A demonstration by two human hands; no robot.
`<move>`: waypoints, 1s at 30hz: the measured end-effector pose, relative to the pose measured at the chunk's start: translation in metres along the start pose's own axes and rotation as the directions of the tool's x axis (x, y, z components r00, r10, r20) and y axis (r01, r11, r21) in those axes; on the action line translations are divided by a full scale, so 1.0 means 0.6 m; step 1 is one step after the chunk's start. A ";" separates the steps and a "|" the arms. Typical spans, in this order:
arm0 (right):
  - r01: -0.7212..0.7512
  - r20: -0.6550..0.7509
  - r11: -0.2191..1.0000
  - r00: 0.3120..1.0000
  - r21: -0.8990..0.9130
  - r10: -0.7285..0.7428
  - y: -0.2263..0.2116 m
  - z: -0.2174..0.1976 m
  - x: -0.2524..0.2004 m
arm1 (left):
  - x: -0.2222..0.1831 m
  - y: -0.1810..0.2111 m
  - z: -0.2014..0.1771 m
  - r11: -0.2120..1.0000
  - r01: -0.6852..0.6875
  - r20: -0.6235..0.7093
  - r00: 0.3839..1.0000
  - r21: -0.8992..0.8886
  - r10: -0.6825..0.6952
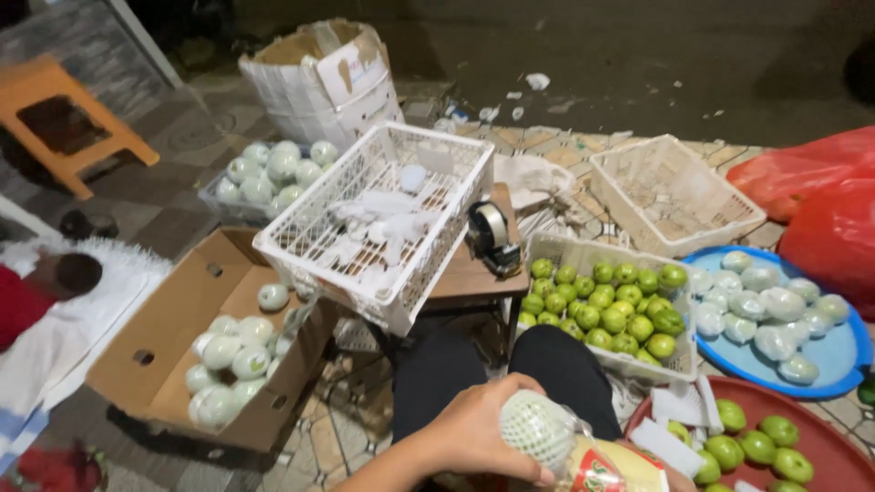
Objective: Wrapping green fruits in protective foam nets and plastic film for packaging.
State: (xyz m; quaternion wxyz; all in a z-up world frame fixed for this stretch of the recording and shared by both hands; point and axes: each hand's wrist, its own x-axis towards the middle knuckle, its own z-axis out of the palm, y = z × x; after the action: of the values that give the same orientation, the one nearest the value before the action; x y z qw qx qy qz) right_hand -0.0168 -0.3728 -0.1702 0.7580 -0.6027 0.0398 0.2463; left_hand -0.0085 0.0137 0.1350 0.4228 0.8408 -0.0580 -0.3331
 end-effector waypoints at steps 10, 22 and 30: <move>-0.472 -0.199 0.851 0.833 0.228 0.515 -0.038 0.072 0.056 | -0.004 -0.049 0.079 0.947 -0.205 -0.050 0.979 -0.248 0.198; -0.380 -0.089 0.407 0.812 -0.831 0.577 -0.194 -0.101 -0.089 | 0.055 -0.127 0.088 0.782 -0.274 -0.242 0.957 -0.560 0.162; -0.085 -0.248 0.811 0.966 -0.579 -0.076 -0.220 -0.216 -0.170 | 0.070 -0.102 0.036 0.795 -0.226 -0.111 0.974 -0.563 0.198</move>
State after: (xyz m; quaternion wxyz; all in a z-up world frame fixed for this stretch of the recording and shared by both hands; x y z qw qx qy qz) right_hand -0.0198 -0.5469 -0.0510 0.5231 -0.8334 0.0622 0.1674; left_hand -0.0007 0.0220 0.0588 0.6914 0.6705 -0.0394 -0.2661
